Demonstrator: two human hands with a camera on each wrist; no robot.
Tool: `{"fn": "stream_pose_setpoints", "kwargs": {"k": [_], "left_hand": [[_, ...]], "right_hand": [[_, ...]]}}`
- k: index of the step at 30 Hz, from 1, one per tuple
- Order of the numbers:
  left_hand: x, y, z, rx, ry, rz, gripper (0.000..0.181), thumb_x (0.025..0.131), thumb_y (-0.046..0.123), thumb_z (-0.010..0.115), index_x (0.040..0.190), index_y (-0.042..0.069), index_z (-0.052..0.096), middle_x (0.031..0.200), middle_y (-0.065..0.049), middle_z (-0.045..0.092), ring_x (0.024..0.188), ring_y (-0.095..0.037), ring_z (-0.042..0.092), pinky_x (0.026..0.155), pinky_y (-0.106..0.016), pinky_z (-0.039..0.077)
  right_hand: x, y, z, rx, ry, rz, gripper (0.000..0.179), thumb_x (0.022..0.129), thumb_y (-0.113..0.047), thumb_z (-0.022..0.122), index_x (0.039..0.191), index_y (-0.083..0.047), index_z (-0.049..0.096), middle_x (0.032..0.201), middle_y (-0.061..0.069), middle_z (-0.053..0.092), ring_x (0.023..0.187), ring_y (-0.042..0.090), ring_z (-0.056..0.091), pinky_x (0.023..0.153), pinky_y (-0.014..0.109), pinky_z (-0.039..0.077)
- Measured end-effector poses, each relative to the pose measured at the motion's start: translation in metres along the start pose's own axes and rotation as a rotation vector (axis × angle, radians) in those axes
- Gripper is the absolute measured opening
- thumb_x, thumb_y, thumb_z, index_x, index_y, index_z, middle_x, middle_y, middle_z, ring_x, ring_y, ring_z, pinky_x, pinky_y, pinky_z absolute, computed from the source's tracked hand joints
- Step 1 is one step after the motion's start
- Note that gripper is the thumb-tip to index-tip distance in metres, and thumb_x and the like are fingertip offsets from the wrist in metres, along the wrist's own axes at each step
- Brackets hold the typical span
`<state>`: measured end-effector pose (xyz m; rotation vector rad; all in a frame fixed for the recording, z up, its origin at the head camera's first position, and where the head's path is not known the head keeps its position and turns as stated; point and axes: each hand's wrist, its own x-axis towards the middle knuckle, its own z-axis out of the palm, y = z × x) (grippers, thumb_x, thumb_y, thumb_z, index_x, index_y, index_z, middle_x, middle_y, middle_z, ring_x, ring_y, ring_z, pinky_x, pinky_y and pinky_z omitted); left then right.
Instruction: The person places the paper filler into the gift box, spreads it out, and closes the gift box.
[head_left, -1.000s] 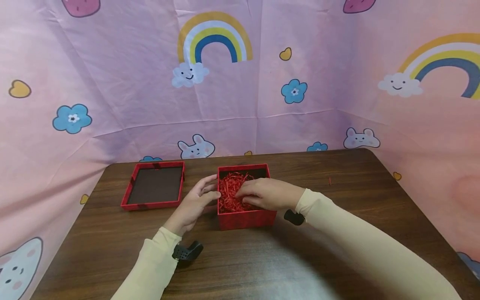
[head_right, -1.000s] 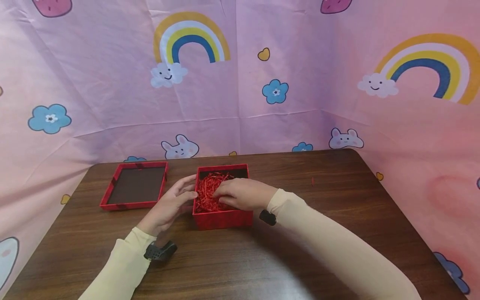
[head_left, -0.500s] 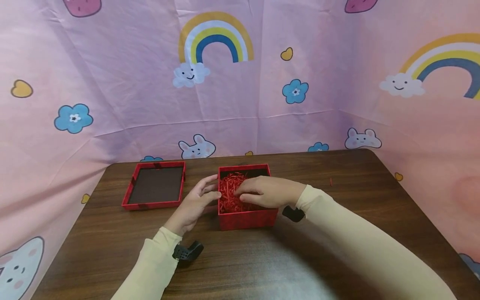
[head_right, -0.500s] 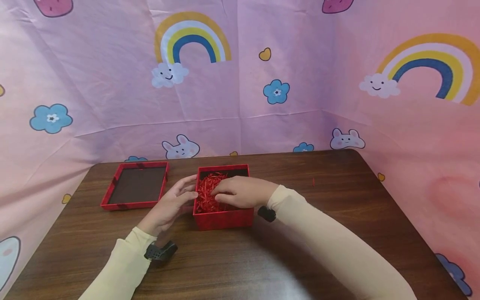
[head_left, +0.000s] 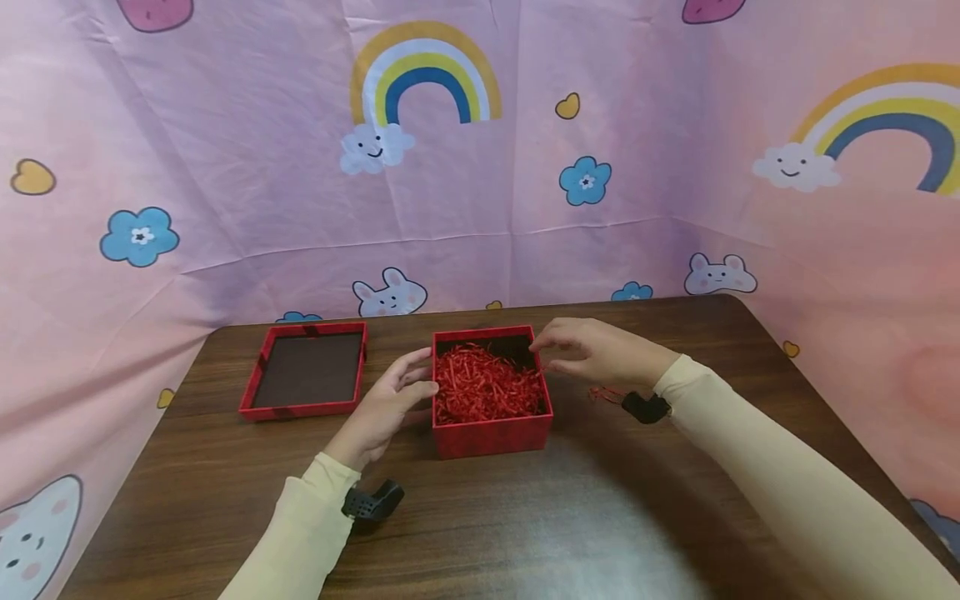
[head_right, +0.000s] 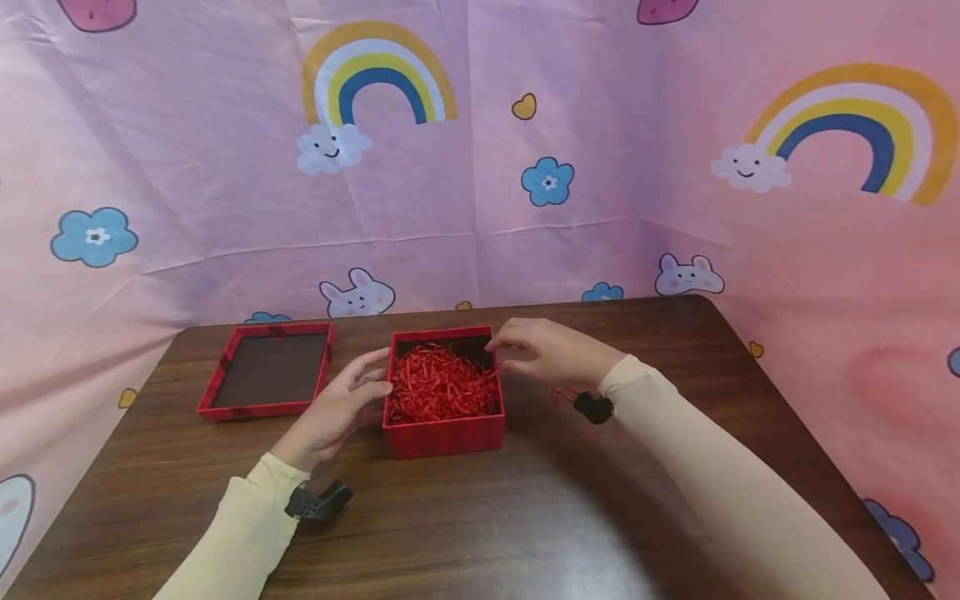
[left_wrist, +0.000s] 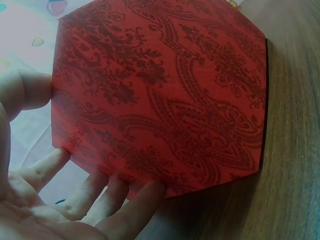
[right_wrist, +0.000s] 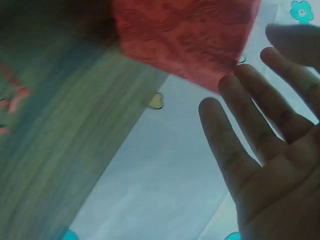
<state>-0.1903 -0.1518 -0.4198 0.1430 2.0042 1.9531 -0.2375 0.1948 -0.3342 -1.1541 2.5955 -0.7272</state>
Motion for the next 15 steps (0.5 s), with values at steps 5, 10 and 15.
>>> {"fn": "stream_pose_setpoints", "kwargs": {"k": [5, 10, 15], "left_hand": [[0.0, 0.001, 0.0, -0.003, -0.005, 0.003, 0.068, 0.103, 0.022, 0.062, 0.162, 0.02, 0.028, 0.159, -0.019, 0.035, 0.139, -0.04, 0.048, 0.108, -0.056, 0.047], [0.0, 0.001, -0.001, -0.005, -0.008, 0.004, 0.068, 0.103, 0.022, 0.062, 0.162, 0.02, 0.028, 0.159, -0.019, 0.035, 0.14, -0.04, 0.047, 0.108, -0.055, 0.048], [0.0, 0.001, 0.001, -0.006, -0.009, 0.002, 0.067, 0.103, 0.021, 0.061, 0.162, 0.02, 0.028, 0.16, -0.018, 0.035, 0.139, -0.039, 0.047, 0.108, -0.054, 0.048]], "right_hand": [[-0.011, 0.009, 0.009, 0.139, -0.017, 0.086, 0.047, 0.097, -0.015, 0.073, 0.142, -0.013, 0.059, 0.137, 0.002, 0.062, 0.125, 0.026, 0.061, 0.103, 0.049, 0.053], [-0.011, 0.01, 0.023, 0.219, 0.015, 0.122, 0.052, 0.095, -0.011, 0.074, 0.142, -0.008, 0.053, 0.131, 0.001, 0.065, 0.121, 0.024, 0.064, 0.102, 0.046, 0.054], [-0.007, 0.01, 0.034, 0.175, 0.087, 0.079, 0.039, 0.095, -0.01, 0.074, 0.13, -0.006, 0.056, 0.114, -0.001, 0.07, 0.106, 0.016, 0.069, 0.093, 0.037, 0.059]]}}
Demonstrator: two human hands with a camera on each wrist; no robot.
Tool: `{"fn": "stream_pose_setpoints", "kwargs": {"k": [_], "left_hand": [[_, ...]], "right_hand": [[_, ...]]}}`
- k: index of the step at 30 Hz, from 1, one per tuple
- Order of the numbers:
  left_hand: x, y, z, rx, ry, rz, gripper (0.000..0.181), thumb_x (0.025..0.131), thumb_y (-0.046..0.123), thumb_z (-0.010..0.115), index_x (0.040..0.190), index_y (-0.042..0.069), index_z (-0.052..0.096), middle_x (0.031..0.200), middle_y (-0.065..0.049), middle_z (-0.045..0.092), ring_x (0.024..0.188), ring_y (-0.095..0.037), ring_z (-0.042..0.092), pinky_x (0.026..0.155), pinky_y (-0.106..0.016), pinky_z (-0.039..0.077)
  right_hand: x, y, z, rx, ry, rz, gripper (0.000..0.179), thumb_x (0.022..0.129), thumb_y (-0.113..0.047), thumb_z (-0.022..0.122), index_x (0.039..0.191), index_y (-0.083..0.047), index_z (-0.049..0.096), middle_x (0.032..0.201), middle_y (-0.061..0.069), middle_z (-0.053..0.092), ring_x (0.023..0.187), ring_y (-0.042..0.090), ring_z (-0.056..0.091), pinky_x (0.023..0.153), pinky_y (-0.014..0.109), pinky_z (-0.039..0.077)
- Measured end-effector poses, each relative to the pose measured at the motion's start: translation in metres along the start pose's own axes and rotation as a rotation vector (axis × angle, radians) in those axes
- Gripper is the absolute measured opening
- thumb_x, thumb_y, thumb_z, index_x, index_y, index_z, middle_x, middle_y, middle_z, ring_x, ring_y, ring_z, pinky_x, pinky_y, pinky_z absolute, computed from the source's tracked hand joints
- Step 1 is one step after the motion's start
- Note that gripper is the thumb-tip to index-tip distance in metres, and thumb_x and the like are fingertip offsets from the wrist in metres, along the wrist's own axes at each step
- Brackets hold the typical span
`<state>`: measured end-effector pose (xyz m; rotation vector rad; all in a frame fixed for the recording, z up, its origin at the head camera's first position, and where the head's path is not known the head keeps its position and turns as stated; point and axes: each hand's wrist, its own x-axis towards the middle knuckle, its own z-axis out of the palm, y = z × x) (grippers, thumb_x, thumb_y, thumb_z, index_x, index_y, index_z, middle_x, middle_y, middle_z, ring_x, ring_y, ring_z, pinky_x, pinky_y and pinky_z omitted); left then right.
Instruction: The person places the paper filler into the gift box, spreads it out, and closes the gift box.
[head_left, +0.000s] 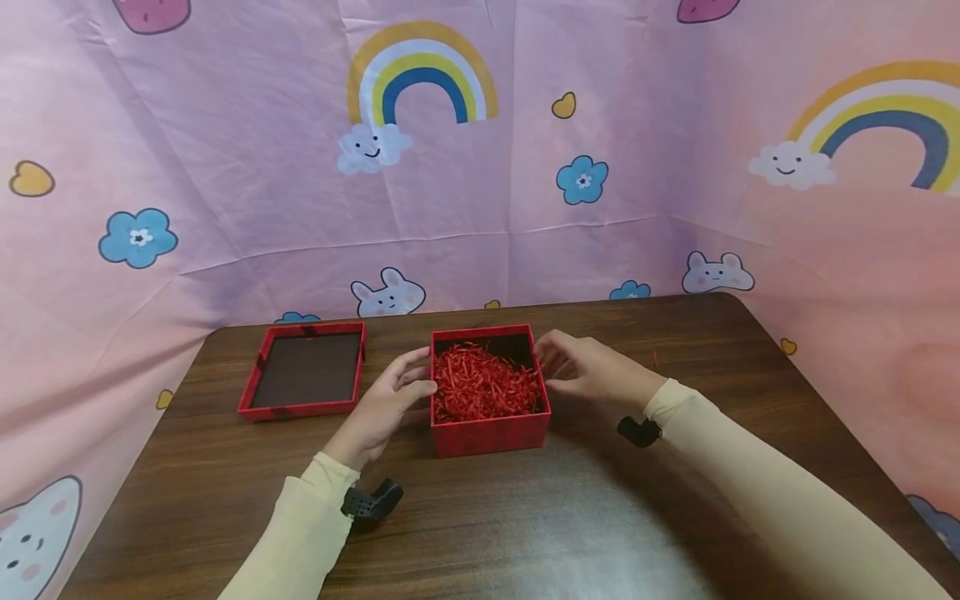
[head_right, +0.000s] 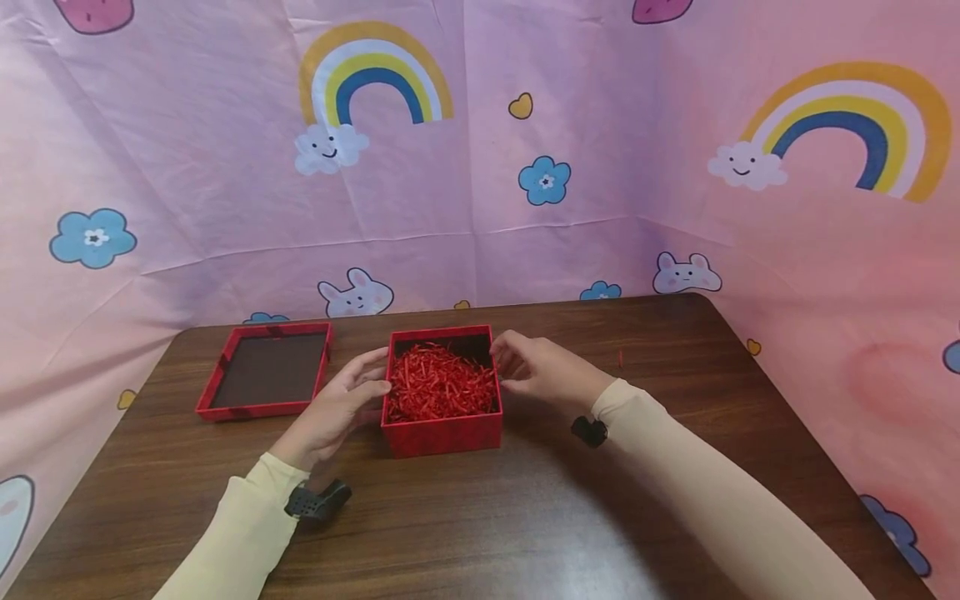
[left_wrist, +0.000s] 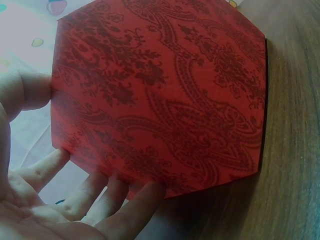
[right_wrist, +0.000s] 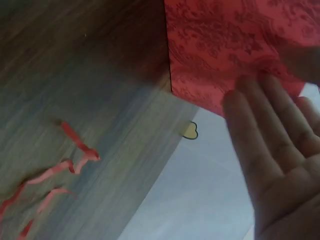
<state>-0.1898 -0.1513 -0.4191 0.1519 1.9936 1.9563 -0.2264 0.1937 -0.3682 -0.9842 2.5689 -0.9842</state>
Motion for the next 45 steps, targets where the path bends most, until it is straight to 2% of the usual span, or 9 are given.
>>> {"fn": "stream_pose_setpoints", "kwargs": {"k": [6, 11, 20, 22, 28, 31, 35, 41, 45], "left_hand": [[-0.001, 0.001, 0.0, 0.001, 0.0, 0.004, 0.067, 0.103, 0.021, 0.061, 0.162, 0.02, 0.029, 0.159, -0.019, 0.035, 0.138, -0.04, 0.048, 0.107, -0.054, 0.048], [-0.001, 0.001, 0.001, 0.001, 0.006, 0.0, 0.067, 0.103, 0.02, 0.062, 0.162, 0.02, 0.029, 0.159, -0.019, 0.036, 0.138, -0.04, 0.049, 0.108, -0.055, 0.048], [0.0, 0.0, 0.001, 0.002, 0.01, -0.003, 0.068, 0.102, 0.019, 0.062, 0.161, 0.02, 0.03, 0.158, -0.019, 0.037, 0.138, -0.04, 0.049, 0.108, -0.056, 0.048], [0.001, 0.0, 0.001, 0.003, 0.01, -0.003, 0.068, 0.102, 0.02, 0.063, 0.161, 0.02, 0.03, 0.158, -0.019, 0.037, 0.138, -0.04, 0.049, 0.108, -0.056, 0.048], [0.001, 0.0, 0.001, -0.007, 0.008, 0.002, 0.068, 0.102, 0.019, 0.062, 0.162, 0.02, 0.029, 0.158, -0.019, 0.037, 0.137, -0.039, 0.05, 0.107, -0.055, 0.048], [0.001, -0.001, 0.0, -0.009, 0.007, 0.004, 0.068, 0.102, 0.02, 0.063, 0.162, 0.02, 0.029, 0.158, -0.018, 0.037, 0.136, -0.039, 0.05, 0.107, -0.054, 0.049], [0.001, -0.001, 0.0, -0.009, 0.008, 0.002, 0.068, 0.102, 0.02, 0.062, 0.162, 0.02, 0.029, 0.158, -0.018, 0.037, 0.135, -0.038, 0.051, 0.107, -0.053, 0.049], [0.001, 0.0, 0.001, -0.002, 0.005, 0.004, 0.068, 0.103, 0.02, 0.061, 0.162, 0.019, 0.028, 0.159, -0.018, 0.036, 0.134, -0.038, 0.051, 0.107, -0.053, 0.049], [0.0, 0.0, 0.0, -0.001, 0.004, 0.003, 0.068, 0.103, 0.021, 0.062, 0.162, 0.019, 0.028, 0.159, -0.018, 0.036, 0.135, -0.038, 0.051, 0.107, -0.053, 0.049]], "right_hand": [[0.0, -0.004, -0.002, -0.077, 0.067, -0.048, 0.014, 0.096, -0.009, 0.073, 0.109, -0.014, 0.069, 0.101, -0.006, 0.073, 0.09, 0.008, 0.068, 0.078, 0.029, 0.059], [0.001, -0.008, -0.007, -0.115, 0.097, -0.104, 0.008, 0.097, -0.012, 0.074, 0.102, -0.018, 0.075, 0.098, -0.006, 0.074, 0.08, 0.008, 0.063, 0.064, 0.026, 0.056], [0.015, -0.021, 0.003, -0.389, 0.087, -0.279, 0.005, 0.092, -0.015, 0.079, 0.095, -0.018, 0.078, 0.093, -0.01, 0.069, 0.092, 0.01, 0.058, 0.08, 0.029, 0.055], [0.016, -0.023, 0.004, -0.404, 0.072, -0.295, 0.003, 0.093, -0.018, 0.078, 0.096, -0.019, 0.08, 0.096, -0.01, 0.071, 0.095, 0.009, 0.058, 0.083, 0.031, 0.054], [0.007, -0.019, -0.014, -0.14, 0.096, -0.177, 0.013, 0.1, -0.019, 0.07, 0.111, -0.021, 0.076, 0.111, -0.009, 0.071, 0.102, 0.009, 0.063, 0.089, 0.044, 0.057], [-0.005, -0.008, -0.025, -0.075, 0.132, -0.104, 0.019, 0.1, -0.017, 0.07, 0.118, -0.024, 0.072, 0.114, -0.009, 0.069, 0.101, 0.009, 0.064, 0.088, 0.048, 0.058], [-0.026, 0.011, -0.035, -0.076, 0.148, -0.033, 0.027, 0.099, -0.018, 0.071, 0.126, -0.022, 0.068, 0.119, -0.008, 0.068, 0.103, 0.009, 0.065, 0.087, 0.044, 0.059], [-0.058, 0.044, -0.037, -0.095, 0.123, 0.107, 0.037, 0.099, -0.033, 0.072, 0.133, -0.024, 0.064, 0.133, -0.004, 0.065, 0.123, 0.021, 0.061, 0.102, 0.053, 0.052], [-0.069, 0.066, -0.032, -0.155, 0.093, 0.158, 0.043, 0.097, -0.032, 0.074, 0.137, -0.017, 0.064, 0.137, 0.003, 0.063, 0.132, 0.029, 0.056, 0.107, 0.056, 0.047]]}}
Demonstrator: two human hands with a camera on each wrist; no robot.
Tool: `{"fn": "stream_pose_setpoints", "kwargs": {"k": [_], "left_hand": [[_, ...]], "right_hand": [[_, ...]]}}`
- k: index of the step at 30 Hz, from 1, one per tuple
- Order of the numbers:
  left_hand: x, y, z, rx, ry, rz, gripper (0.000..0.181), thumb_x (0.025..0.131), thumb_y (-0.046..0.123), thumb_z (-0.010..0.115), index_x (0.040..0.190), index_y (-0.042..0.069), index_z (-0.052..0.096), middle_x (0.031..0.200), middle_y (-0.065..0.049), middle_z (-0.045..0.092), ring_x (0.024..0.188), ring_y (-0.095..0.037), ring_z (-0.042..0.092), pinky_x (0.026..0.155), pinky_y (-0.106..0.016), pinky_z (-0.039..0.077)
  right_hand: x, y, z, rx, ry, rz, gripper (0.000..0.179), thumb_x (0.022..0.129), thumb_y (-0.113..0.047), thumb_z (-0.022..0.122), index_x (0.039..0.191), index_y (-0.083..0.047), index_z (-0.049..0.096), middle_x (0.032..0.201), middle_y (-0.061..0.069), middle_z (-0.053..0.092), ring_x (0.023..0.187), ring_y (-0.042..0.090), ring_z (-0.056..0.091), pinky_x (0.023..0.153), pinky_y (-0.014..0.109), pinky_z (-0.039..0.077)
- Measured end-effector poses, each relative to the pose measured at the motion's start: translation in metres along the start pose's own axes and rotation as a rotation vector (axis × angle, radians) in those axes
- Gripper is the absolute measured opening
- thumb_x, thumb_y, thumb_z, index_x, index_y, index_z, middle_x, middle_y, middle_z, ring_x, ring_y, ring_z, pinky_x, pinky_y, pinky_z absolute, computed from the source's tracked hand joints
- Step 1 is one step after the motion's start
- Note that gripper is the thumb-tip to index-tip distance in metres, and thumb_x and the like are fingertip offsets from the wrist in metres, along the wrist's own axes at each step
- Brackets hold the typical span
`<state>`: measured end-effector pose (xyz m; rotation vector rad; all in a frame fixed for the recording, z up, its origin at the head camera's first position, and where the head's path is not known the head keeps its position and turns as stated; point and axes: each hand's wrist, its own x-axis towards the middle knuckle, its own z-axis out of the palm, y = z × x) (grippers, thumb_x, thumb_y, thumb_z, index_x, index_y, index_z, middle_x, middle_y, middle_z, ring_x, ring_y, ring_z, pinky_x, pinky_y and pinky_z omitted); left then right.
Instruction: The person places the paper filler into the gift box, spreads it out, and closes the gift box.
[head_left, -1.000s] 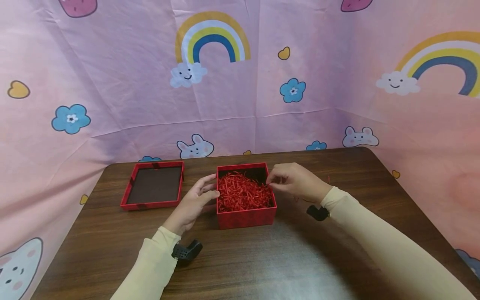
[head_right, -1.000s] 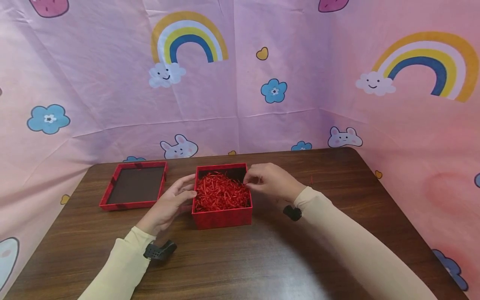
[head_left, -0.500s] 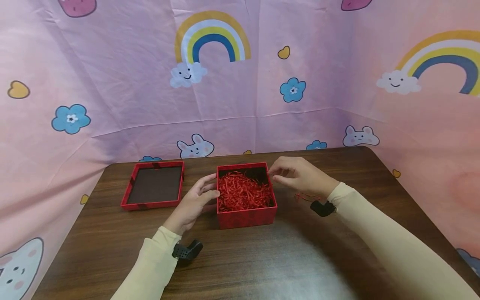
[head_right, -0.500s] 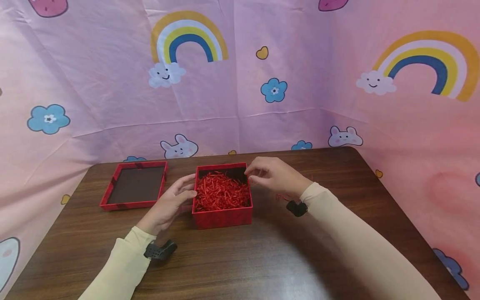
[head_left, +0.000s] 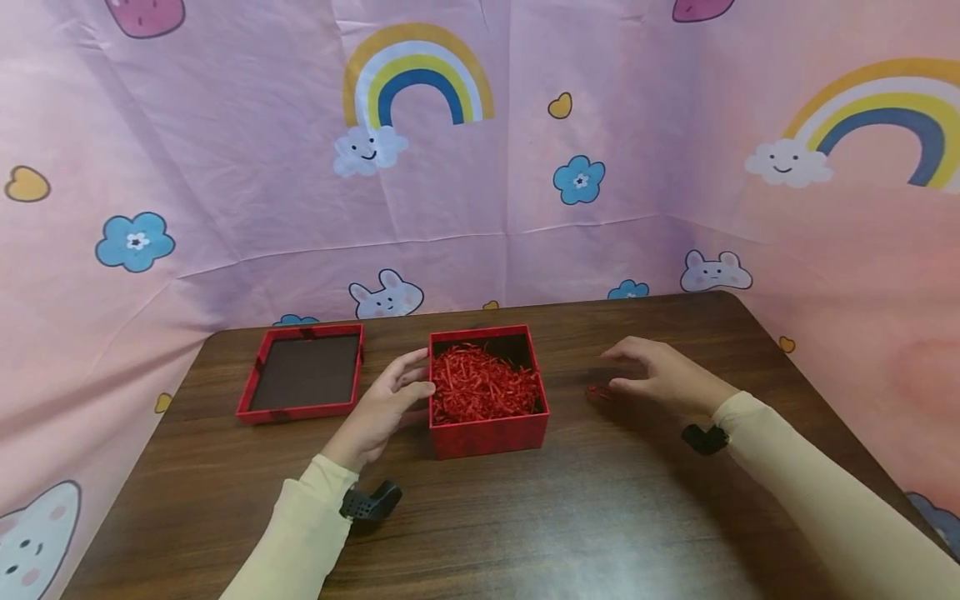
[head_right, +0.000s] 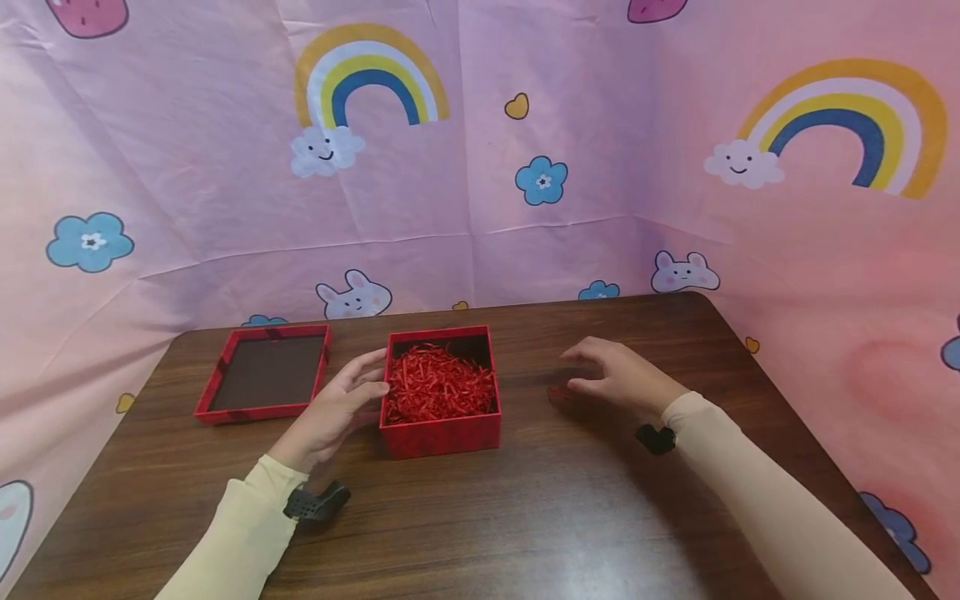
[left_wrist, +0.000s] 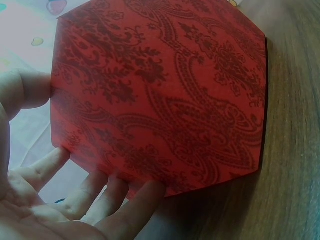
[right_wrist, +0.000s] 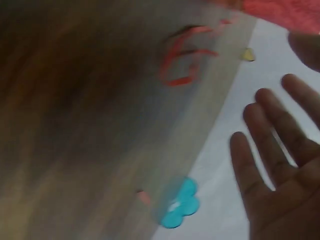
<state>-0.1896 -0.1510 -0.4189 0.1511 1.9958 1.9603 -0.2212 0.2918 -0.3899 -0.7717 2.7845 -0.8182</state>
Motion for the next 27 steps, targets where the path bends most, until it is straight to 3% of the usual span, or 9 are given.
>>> {"fn": "stream_pose_setpoints", "kwargs": {"k": [6, 10, 19, 27], "left_hand": [[0.0, -0.001, -0.001, 0.01, 0.001, -0.006, 0.069, 0.103, 0.023, 0.063, 0.162, 0.019, 0.028, 0.159, -0.019, 0.036, 0.135, -0.039, 0.051, 0.107, -0.054, 0.049], [0.001, -0.002, -0.002, 0.01, -0.006, -0.003, 0.069, 0.103, 0.024, 0.063, 0.162, 0.02, 0.028, 0.159, -0.018, 0.035, 0.136, -0.039, 0.05, 0.108, -0.054, 0.048], [0.001, -0.002, -0.001, 0.003, -0.008, -0.005, 0.069, 0.103, 0.023, 0.063, 0.162, 0.02, 0.028, 0.159, -0.018, 0.035, 0.138, -0.039, 0.048, 0.108, -0.054, 0.048], [0.001, -0.001, -0.001, 0.005, -0.012, 0.003, 0.069, 0.103, 0.024, 0.063, 0.162, 0.02, 0.028, 0.16, -0.019, 0.034, 0.14, -0.04, 0.045, 0.109, -0.056, 0.046]], "right_hand": [[-0.006, 0.018, 0.016, -0.145, -0.052, 0.031, 0.053, 0.094, -0.034, 0.077, 0.137, -0.005, 0.064, 0.127, 0.009, 0.063, 0.12, 0.032, 0.06, 0.101, 0.057, 0.05], [-0.009, 0.021, 0.023, -0.192, -0.051, 0.031, 0.051, 0.092, -0.03, 0.08, 0.133, -0.002, 0.066, 0.117, 0.006, 0.064, 0.104, 0.024, 0.062, 0.091, 0.049, 0.053], [-0.006, 0.021, 0.029, -0.184, 0.024, -0.017, 0.02, 0.092, -0.015, 0.079, 0.111, -0.009, 0.078, 0.101, -0.003, 0.069, 0.087, 0.011, 0.062, 0.077, 0.035, 0.054], [-0.001, 0.017, 0.028, -0.163, 0.002, -0.016, 0.007, 0.091, -0.007, 0.078, 0.097, -0.011, 0.078, 0.092, -0.005, 0.073, 0.078, 0.005, 0.062, 0.071, 0.032, 0.056]]}}
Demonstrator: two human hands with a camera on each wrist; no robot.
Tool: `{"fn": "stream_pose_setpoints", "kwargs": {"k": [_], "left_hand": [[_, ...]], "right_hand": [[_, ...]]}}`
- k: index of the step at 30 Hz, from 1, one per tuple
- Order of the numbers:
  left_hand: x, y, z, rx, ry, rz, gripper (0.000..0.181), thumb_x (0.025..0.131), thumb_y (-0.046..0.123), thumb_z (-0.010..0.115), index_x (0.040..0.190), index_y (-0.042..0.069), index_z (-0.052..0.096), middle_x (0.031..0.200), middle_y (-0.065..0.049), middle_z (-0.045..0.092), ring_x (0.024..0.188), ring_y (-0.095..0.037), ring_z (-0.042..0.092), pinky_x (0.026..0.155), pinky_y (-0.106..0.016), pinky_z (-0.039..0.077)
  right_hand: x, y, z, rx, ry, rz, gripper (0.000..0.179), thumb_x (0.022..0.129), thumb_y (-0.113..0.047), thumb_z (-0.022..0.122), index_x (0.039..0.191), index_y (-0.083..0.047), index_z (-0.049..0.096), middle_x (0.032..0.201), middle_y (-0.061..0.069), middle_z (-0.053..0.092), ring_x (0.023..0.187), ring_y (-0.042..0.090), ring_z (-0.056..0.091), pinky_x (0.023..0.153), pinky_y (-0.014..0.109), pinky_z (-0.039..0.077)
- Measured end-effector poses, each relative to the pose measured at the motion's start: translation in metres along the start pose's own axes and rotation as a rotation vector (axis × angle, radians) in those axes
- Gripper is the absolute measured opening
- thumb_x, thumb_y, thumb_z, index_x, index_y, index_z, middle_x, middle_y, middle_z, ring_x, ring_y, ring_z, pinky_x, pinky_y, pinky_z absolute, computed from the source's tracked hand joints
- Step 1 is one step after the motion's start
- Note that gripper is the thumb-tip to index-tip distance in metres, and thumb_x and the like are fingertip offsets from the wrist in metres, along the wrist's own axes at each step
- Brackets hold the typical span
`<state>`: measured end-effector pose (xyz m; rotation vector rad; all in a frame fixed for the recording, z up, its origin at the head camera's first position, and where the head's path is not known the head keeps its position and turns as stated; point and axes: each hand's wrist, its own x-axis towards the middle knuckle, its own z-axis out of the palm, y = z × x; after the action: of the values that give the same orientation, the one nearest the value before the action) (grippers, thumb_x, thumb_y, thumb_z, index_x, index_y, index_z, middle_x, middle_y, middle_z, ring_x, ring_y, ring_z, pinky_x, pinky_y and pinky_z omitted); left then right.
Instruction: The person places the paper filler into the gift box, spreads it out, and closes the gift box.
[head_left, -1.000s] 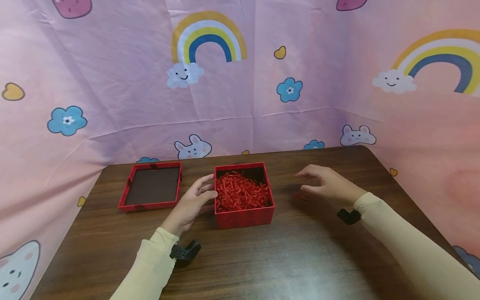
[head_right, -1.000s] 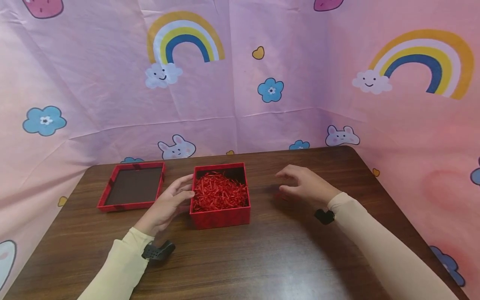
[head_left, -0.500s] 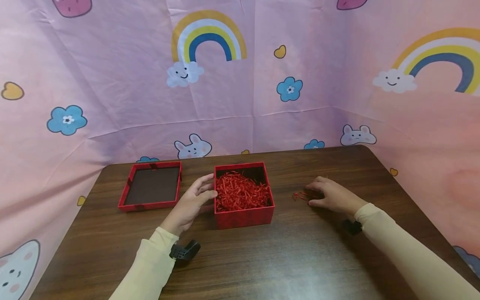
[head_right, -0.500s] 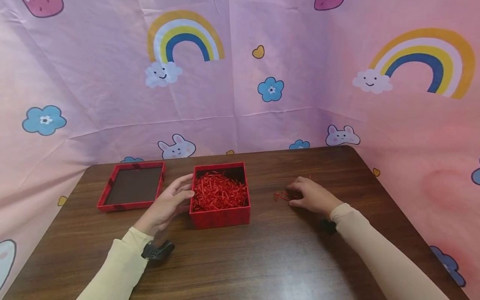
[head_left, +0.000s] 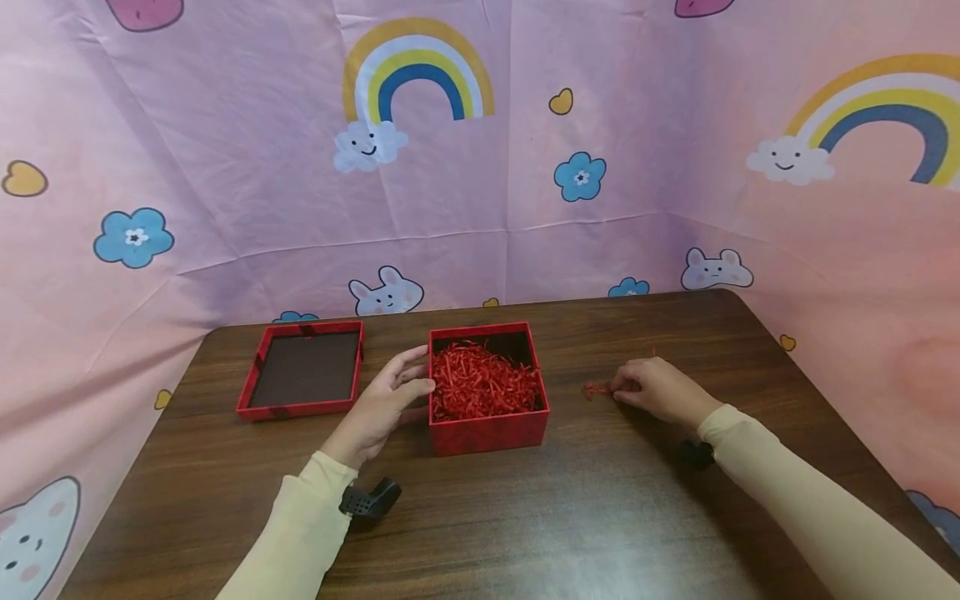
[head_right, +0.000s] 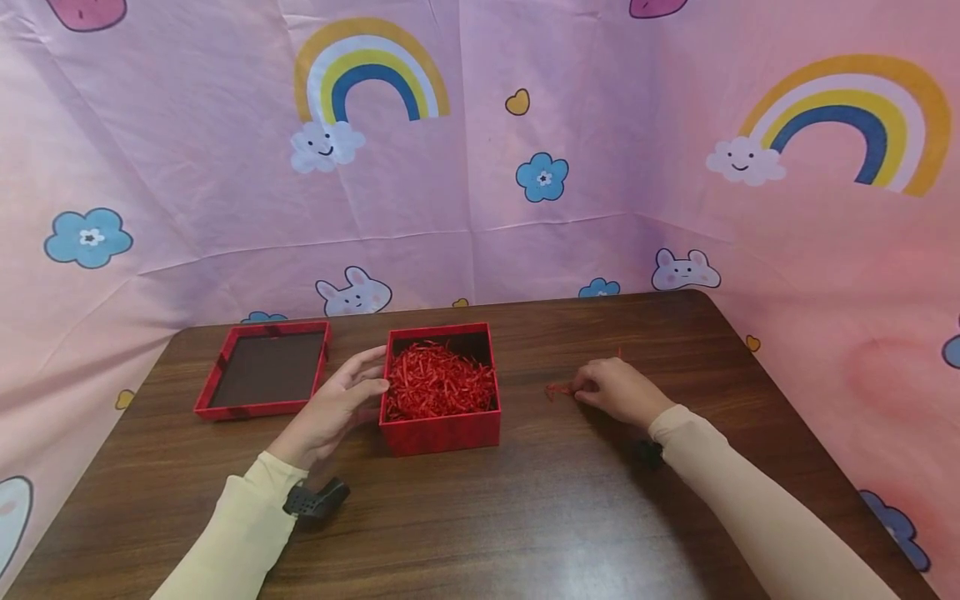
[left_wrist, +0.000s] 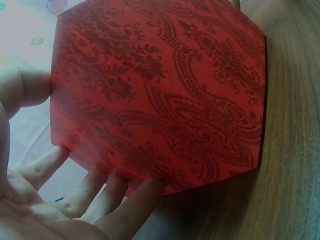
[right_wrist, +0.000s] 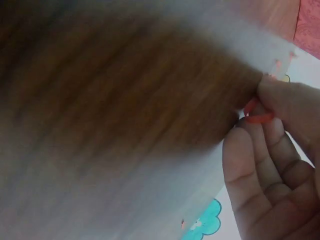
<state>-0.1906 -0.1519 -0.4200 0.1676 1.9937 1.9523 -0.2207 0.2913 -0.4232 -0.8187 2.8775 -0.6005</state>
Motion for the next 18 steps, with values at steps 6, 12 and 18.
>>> {"fn": "stream_pose_setpoints", "kwargs": {"k": [6, 12, 18], "left_hand": [[0.0, 0.0, 0.0, -0.003, -0.001, 0.004, 0.07, 0.102, 0.023, 0.063, 0.163, 0.02, 0.028, 0.16, -0.019, 0.034, 0.14, -0.04, 0.045, 0.11, -0.057, 0.045], [0.0, 0.0, 0.0, 0.0, 0.002, 0.007, 0.068, 0.103, 0.022, 0.062, 0.162, 0.021, 0.028, 0.159, -0.019, 0.035, 0.139, -0.04, 0.046, 0.109, -0.056, 0.047], [0.0, 0.0, 0.001, -0.008, 0.009, 0.004, 0.068, 0.103, 0.02, 0.062, 0.162, 0.02, 0.029, 0.159, -0.019, 0.035, 0.139, -0.039, 0.045, 0.108, -0.055, 0.048]], "right_hand": [[0.0, 0.0, 0.001, -0.025, 0.02, -0.022, 0.005, 0.09, -0.012, 0.079, 0.091, -0.008, 0.076, 0.088, -0.007, 0.071, 0.075, 0.005, 0.06, 0.068, 0.03, 0.054], [0.001, 0.002, -0.002, -0.022, 0.047, 0.016, 0.004, 0.094, -0.012, 0.076, 0.089, -0.013, 0.076, 0.087, -0.007, 0.071, 0.077, 0.007, 0.062, 0.07, 0.032, 0.055], [0.003, -0.007, -0.019, -0.014, 0.098, 0.035, 0.004, 0.096, -0.015, 0.074, 0.094, -0.012, 0.076, 0.089, -0.006, 0.071, 0.081, 0.01, 0.063, 0.073, 0.033, 0.056]]}}
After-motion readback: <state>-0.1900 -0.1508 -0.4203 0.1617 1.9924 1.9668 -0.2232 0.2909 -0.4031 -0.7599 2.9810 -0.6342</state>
